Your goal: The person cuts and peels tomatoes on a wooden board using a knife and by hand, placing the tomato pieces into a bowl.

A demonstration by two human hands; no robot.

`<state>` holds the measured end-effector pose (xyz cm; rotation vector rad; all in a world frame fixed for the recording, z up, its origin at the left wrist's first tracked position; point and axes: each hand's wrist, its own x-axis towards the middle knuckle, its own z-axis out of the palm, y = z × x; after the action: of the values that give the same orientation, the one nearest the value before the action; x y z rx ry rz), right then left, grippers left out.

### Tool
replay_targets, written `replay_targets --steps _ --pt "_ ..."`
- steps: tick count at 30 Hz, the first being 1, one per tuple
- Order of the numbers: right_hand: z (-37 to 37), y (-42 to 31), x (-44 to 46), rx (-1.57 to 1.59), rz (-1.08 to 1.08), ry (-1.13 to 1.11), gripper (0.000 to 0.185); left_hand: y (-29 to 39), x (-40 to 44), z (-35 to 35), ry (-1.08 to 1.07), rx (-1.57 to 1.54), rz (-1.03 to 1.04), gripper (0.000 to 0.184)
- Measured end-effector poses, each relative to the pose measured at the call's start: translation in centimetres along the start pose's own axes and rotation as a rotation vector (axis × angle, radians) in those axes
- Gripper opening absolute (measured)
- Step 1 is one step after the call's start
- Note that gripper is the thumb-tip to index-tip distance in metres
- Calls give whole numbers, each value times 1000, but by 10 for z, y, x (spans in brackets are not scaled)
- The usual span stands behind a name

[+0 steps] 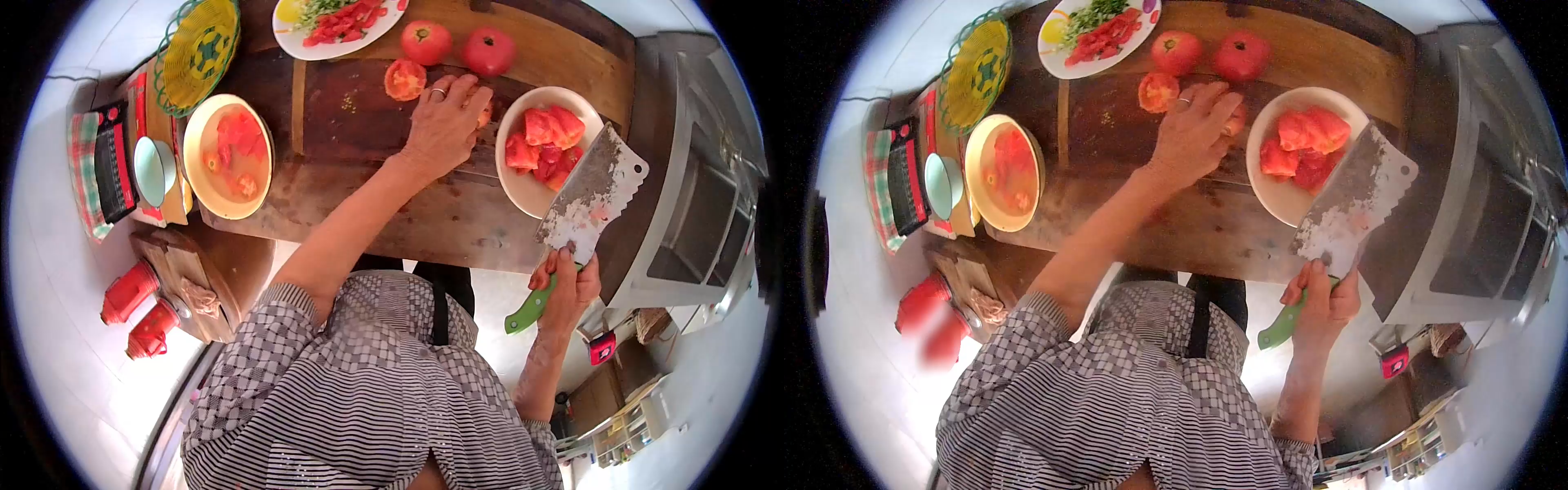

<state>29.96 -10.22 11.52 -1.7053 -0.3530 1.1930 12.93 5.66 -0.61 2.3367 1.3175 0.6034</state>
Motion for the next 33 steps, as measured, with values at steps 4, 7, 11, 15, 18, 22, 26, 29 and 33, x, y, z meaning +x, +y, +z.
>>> replay_targets --steps 4,7,11,15,18,22,26,29,33 --pt "13 1 -4 -21 -39 -103 15 8 -12 -5 19 -35 -105 63" --pt "25 0 -7 -55 -61 -143 17 -10 -18 -20 374 101 -170 65" --pt "37 3 -7 -143 -86 -155 11 -57 -8 -5 425 118 -355 48" --pt "41 9 -4 -96 -119 -156 10 -61 2 -5 292 -35 -507 41" --pt "46 6 -5 -149 -143 -189 12 -53 -11 -13 302 -195 -588 26" --pt "49 1 -4 -136 -81 -171 17 -44 -37 -55 305 -516 -700 31" --pt "41 10 3 -93 -64 -149 17 -59 -94 -128 535 -279 -823 37" --pt "46 -1 2 -130 -96 -170 10 -158 -176 -139 494 43 -775 33" --pt "46 -1 4 -42 -99 -182 14 -163 -181 -147 421 440 -552 33"
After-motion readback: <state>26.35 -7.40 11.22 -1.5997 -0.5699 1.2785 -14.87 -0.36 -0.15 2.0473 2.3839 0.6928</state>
